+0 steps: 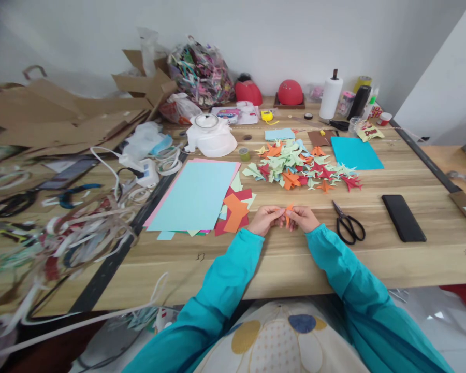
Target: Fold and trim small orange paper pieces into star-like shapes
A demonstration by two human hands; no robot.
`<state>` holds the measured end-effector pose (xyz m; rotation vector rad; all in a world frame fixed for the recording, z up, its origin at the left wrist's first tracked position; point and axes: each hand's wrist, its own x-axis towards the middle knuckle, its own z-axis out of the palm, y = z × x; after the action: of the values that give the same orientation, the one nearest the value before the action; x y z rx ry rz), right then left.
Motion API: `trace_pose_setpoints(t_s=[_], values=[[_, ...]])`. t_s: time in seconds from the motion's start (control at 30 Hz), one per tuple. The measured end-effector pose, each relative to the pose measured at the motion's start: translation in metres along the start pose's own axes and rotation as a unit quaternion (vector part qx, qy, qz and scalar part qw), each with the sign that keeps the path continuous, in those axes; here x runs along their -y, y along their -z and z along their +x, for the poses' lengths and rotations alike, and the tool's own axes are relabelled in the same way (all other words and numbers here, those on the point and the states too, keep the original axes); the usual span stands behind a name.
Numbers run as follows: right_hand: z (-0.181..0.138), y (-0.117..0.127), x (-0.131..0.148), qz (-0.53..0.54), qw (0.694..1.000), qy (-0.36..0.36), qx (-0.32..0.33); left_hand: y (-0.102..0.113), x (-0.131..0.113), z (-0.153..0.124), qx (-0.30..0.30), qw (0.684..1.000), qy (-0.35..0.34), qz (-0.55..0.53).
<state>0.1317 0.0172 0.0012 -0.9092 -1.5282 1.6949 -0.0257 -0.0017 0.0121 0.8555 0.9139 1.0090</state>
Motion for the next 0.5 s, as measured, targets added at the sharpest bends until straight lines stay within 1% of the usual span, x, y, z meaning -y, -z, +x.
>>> trace_pose_setpoints(t_s=[0.17, 0.33, 0.5], values=[[-0.0002, -0.0001, 0.0004, 0.005, 1.000, -0.009, 0.000, 0.0029, -0.0003, 0.0010, 0.000, 1.000, 0.012, -0.009], [-0.0005, -0.0011, 0.0025, 0.004, 1.000, -0.014, -0.023, 0.0030, -0.0017, 0.0017, -0.033, 0.999, 0.005, -0.019], [-0.0001, -0.0029, 0.0010, 0.021, 1.000, -0.011, 0.007, -0.0038, 0.0005, 0.0000, -0.034, 0.999, -0.018, -0.003]])
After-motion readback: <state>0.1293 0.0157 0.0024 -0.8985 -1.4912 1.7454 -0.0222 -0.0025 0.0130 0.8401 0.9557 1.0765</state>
